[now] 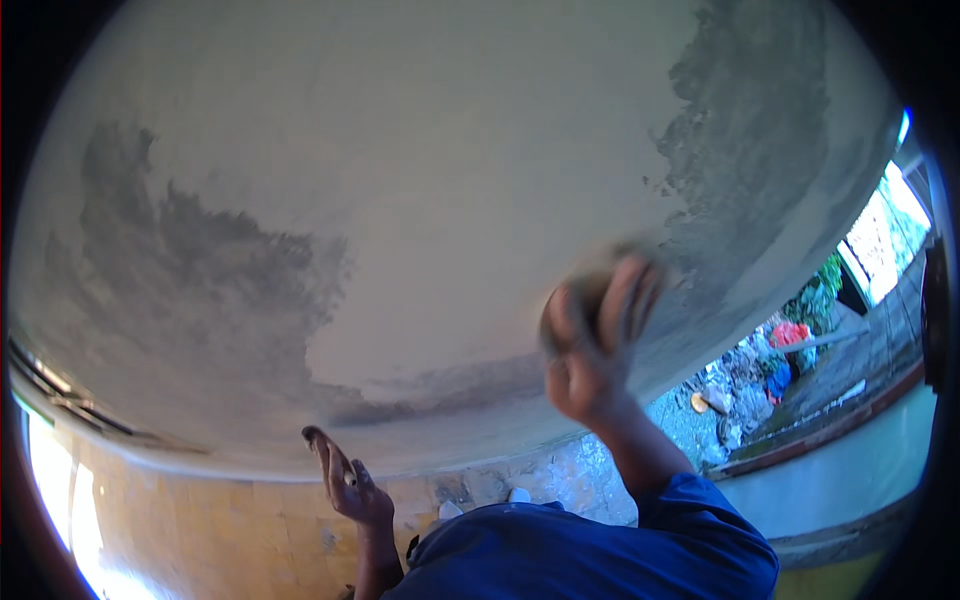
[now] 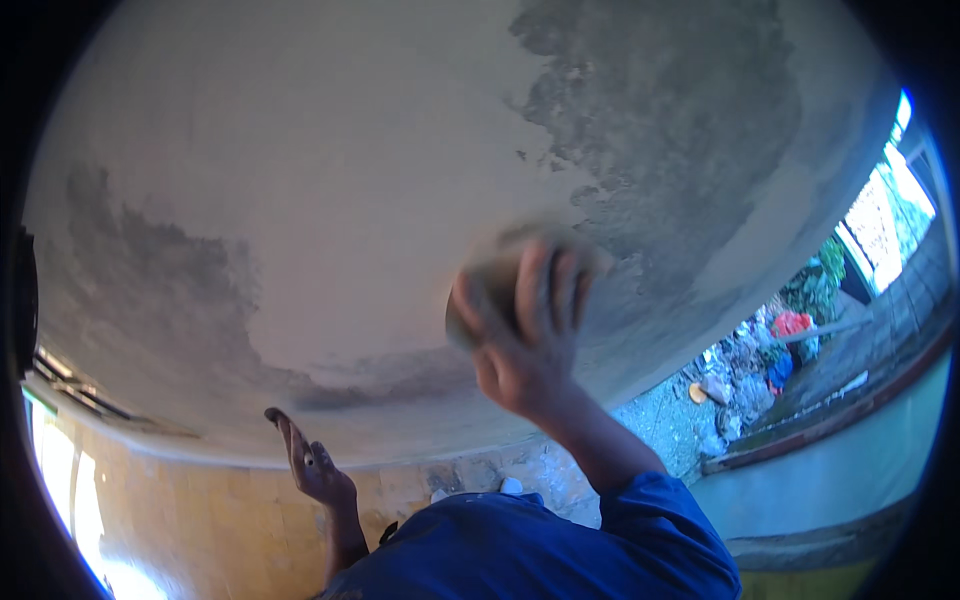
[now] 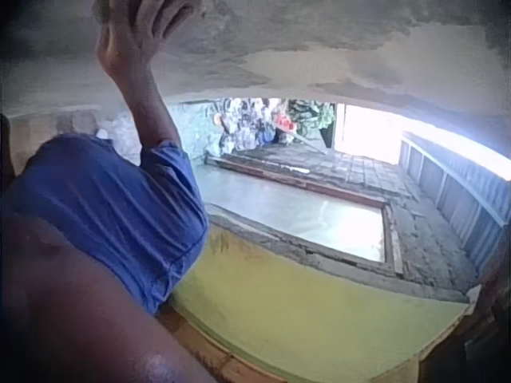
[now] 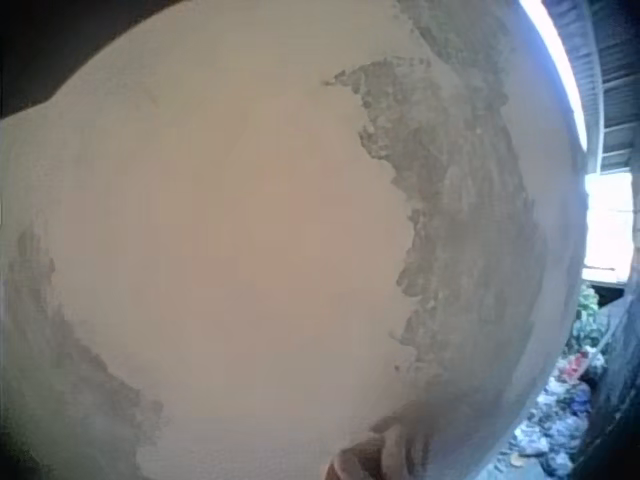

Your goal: The person sands a wall surface with a sanding sponge, then applies white filler to the wall using a putty knife.

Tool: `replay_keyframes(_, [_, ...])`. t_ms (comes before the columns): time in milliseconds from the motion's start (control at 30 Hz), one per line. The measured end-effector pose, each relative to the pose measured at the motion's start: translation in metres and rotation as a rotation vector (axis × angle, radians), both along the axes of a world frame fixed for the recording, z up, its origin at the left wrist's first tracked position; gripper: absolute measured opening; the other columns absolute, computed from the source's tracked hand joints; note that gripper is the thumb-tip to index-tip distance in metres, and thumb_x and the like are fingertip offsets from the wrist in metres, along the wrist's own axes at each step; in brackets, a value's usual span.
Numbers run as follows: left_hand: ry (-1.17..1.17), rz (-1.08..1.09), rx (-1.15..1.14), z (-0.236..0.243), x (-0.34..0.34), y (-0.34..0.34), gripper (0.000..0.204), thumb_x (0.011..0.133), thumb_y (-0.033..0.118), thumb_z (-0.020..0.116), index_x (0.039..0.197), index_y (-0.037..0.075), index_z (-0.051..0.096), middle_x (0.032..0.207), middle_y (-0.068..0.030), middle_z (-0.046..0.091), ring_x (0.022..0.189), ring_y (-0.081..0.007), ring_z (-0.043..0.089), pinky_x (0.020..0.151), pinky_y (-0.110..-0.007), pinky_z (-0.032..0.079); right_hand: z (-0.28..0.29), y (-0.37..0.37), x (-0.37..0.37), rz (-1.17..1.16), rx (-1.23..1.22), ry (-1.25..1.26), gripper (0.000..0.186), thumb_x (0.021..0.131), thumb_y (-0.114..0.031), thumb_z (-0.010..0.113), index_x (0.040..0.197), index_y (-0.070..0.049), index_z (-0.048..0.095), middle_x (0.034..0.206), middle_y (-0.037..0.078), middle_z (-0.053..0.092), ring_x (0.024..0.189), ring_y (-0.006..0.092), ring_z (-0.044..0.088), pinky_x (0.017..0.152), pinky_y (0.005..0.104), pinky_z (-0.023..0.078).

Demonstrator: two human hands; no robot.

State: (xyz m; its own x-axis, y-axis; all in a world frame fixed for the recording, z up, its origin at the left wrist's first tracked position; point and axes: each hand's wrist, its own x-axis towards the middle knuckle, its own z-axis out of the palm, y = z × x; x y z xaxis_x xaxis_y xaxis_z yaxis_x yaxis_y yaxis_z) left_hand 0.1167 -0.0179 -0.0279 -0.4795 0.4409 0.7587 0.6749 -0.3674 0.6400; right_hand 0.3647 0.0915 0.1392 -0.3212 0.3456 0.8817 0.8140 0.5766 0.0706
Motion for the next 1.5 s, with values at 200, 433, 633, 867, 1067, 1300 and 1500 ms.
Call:
replay_keyframes(200, [0.008,-0.062,0.023,-0.001,-0.015,0.001,0.032,0.091,0.006,0.047,0.120,-0.007,0.049,0.132,-0.0315,0.042,0.127,-0.0432,0.037,0.106,-0.054,0.026,-0.060,-0.005,0.016,-0.006,-0.007,-0.123,0.054,0.090,-0.033,0.049,0.128,0.005,0.042,0.141,0.039,0.014,0.133,0.0551,0.005,0.103,0.0657,0.006])
replay_keyframes(433, [0.264,-0.170,0.025,0.010,-0.022,0.010,0.034,0.095,0.009,0.039,0.126,-0.005,0.043,0.137,-0.0294,0.035,0.131,-0.0438,0.030,0.107,-0.054,0.025,0.026,0.006,-0.007,-0.139,0.181,-0.014,0.049,0.091,-0.024,0.044,0.129,0.006,0.039,0.138,0.040,0.021,0.132,0.0548,0.011,0.104,0.0637,0.010])
replay_keyframes(633, [0.261,-0.241,0.038,0.007,-0.024,0.009,0.032,0.095,0.012,0.042,0.122,-0.006,0.046,0.137,-0.0293,0.037,0.130,-0.0433,0.032,0.107,-0.052,0.026,-0.064,-0.024,0.003,0.030,-0.086,-0.024,0.054,0.078,-0.017,0.052,0.131,-0.008,0.047,0.140,0.027,0.034,0.134,0.0444,0.024,0.107,0.0578,0.014])
replay_keyframes(867, [0.216,-0.183,-0.022,0.002,-0.029,0.012,0.042,0.096,0.030,0.038,0.119,-0.003,0.051,0.132,-0.0303,0.041,0.127,-0.0443,0.037,0.105,-0.056,0.026,0.048,0.000,-0.004,0.053,0.131,0.077,0.052,0.082,-0.020,0.053,0.132,-0.008,0.046,0.141,0.025,0.034,0.132,0.0434,0.028,0.107,0.0553,0.017])
replay_keyframes(1067, [0.242,-0.135,-0.058,-0.005,-0.027,0.020,0.049,0.097,0.039,0.031,0.116,-0.001,0.052,0.130,-0.0306,0.044,0.124,-0.0469,0.038,0.104,-0.060,0.024,-0.036,-0.017,-0.008,0.081,-0.012,0.119,0.053,0.079,-0.016,0.055,0.131,-0.012,0.048,0.142,0.024,0.032,0.134,0.0428,0.026,0.107,0.0555,0.016])
replay_keyframes(1300, [0.271,-0.110,-0.105,-0.008,-0.026,0.018,0.050,0.097,0.041,0.033,0.118,0.000,0.052,0.132,-0.0310,0.040,0.125,-0.0485,0.036,0.104,-0.061,0.024,0.013,-0.009,0.002,-0.030,0.025,-0.028,0.059,0.073,-0.012,0.059,0.131,-0.016,0.050,0.144,0.020,0.032,0.135,0.0392,0.026,0.107,0.0562,0.018])
replay_keyframes(1500, [0.245,-0.127,-0.095,-0.014,-0.031,0.019,0.051,0.096,0.042,0.035,0.120,-0.001,0.051,0.133,-0.0314,0.040,0.127,-0.0485,0.033,0.104,-0.061,0.023,0.021,-0.006,-0.013,0.056,0.042,0.143,0.058,0.074,-0.013,0.058,0.131,-0.017,0.050,0.143,0.020,0.032,0.135,0.0390,0.025,0.107,0.0561,0.018])
